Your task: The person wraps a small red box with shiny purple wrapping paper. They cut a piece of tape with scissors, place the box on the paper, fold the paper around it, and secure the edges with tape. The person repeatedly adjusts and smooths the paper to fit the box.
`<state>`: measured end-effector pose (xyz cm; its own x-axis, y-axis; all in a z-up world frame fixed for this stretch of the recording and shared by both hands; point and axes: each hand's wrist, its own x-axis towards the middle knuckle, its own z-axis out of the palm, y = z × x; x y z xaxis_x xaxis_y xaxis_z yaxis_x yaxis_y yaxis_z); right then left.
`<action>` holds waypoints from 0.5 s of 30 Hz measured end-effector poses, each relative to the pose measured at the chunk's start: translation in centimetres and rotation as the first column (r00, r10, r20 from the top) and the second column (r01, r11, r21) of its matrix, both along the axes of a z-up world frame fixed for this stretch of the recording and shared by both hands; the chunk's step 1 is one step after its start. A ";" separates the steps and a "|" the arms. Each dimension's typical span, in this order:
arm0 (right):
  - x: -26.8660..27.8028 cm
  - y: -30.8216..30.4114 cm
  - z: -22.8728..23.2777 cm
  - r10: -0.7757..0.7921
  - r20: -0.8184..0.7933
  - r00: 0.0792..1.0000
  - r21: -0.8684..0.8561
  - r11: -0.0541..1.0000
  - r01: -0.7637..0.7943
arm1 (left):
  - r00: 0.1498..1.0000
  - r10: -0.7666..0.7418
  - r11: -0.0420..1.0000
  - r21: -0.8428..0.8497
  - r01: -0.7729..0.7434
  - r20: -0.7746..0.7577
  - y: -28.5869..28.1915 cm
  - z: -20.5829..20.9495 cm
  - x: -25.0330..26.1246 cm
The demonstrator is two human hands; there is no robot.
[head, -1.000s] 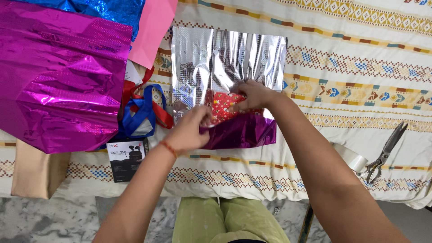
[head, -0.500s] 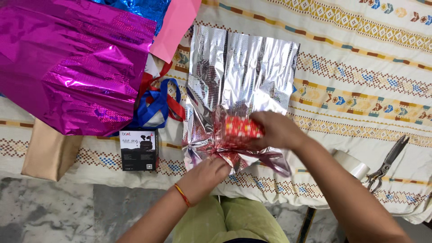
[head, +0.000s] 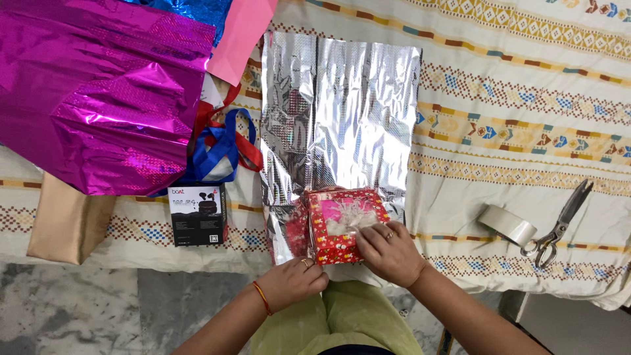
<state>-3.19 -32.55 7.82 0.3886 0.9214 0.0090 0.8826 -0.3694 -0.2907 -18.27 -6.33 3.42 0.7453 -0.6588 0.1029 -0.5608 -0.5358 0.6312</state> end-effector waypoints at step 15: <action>-5.3 -3.5 -3.4 0.036 0.158 0.987 0.095 0.994 -0.051 | 0.999 -0.014 1.000 0.020 0.013 0.043 -0.8 -3.1 -3.6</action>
